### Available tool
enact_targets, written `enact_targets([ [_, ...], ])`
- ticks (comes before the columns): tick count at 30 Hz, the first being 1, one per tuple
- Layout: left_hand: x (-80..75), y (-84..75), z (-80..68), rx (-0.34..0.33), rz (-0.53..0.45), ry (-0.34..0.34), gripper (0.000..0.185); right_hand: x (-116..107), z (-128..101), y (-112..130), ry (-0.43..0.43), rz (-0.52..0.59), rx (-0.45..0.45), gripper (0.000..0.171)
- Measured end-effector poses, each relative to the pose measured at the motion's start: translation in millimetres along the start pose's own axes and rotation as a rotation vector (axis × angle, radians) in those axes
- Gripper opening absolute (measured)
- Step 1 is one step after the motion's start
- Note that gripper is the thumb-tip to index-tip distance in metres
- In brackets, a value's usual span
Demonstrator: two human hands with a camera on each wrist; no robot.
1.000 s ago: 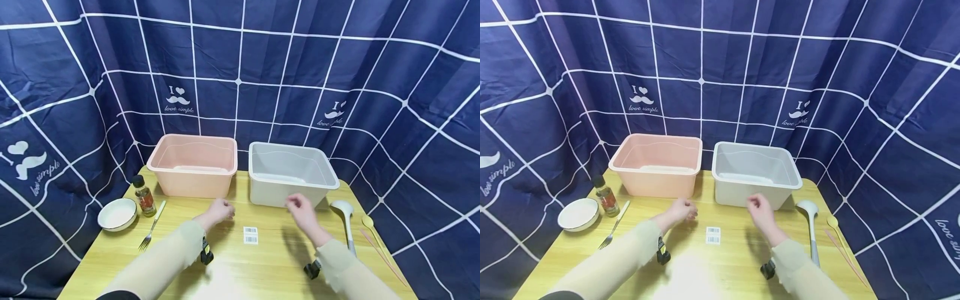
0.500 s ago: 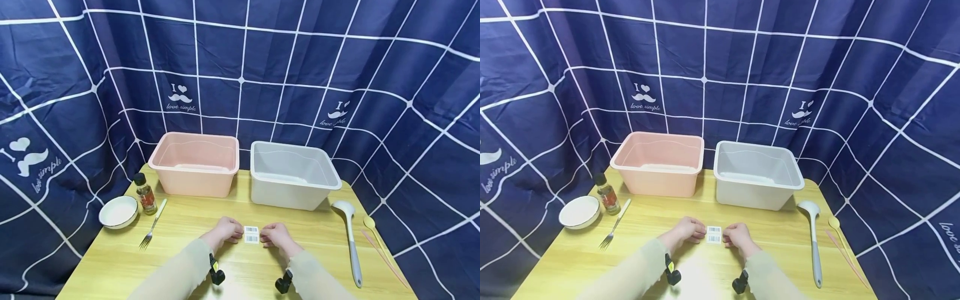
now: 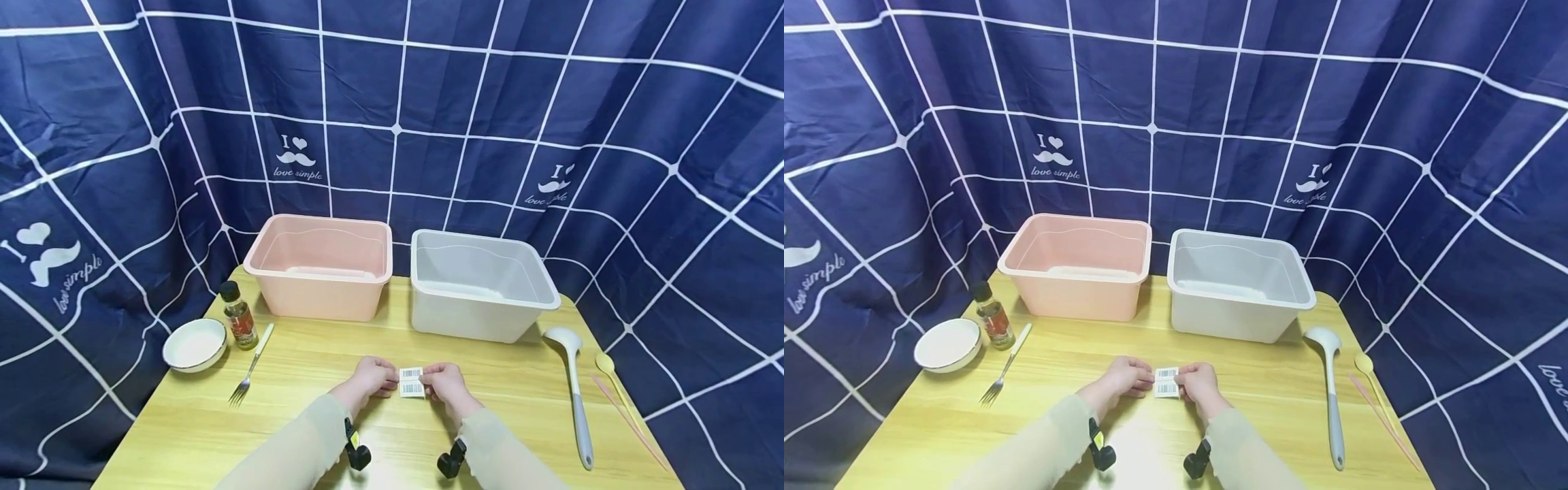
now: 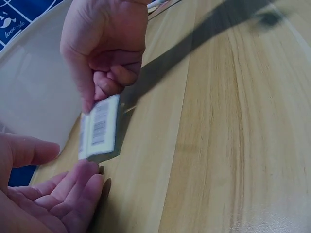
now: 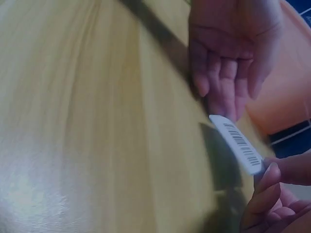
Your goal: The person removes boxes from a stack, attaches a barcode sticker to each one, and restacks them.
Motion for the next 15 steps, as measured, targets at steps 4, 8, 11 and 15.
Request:
enact_targets([
  [4, -0.5, -0.5, 0.4, 0.005, -0.006, 0.003, 0.023, 0.1, 0.7, 7.4, 0.009, 0.052, -0.026, 0.016],
  [8, 1.0, -3.0, 1.0, 0.025, -0.03, 0.031, 0.023, -0.2, 0.9, 18.6, 0.013, 0.1, -0.061, 0.018],
  [11, 2.4, -5.9, 1.1, 0.057, -0.056, 0.05, 0.022, -1.3, 0.2, 26.6, -0.002, 0.112, -0.087, 0.02],
  [15, 2.6, -12.0, -1.8, 0.112, -0.066, 0.043, 0.02, -3.5, -3.0, 42.3, -0.053, -0.038, -0.255, 0.027],
])
Point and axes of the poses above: each hand's wrist, its own z-axis towards the middle knuckle, its own x-axis out of the palm, y = z × x, the point moved 5 cm from there along z, towards the middle knuckle, and after that the axes turned 10 degrees about -x, right-handed, at the moved point
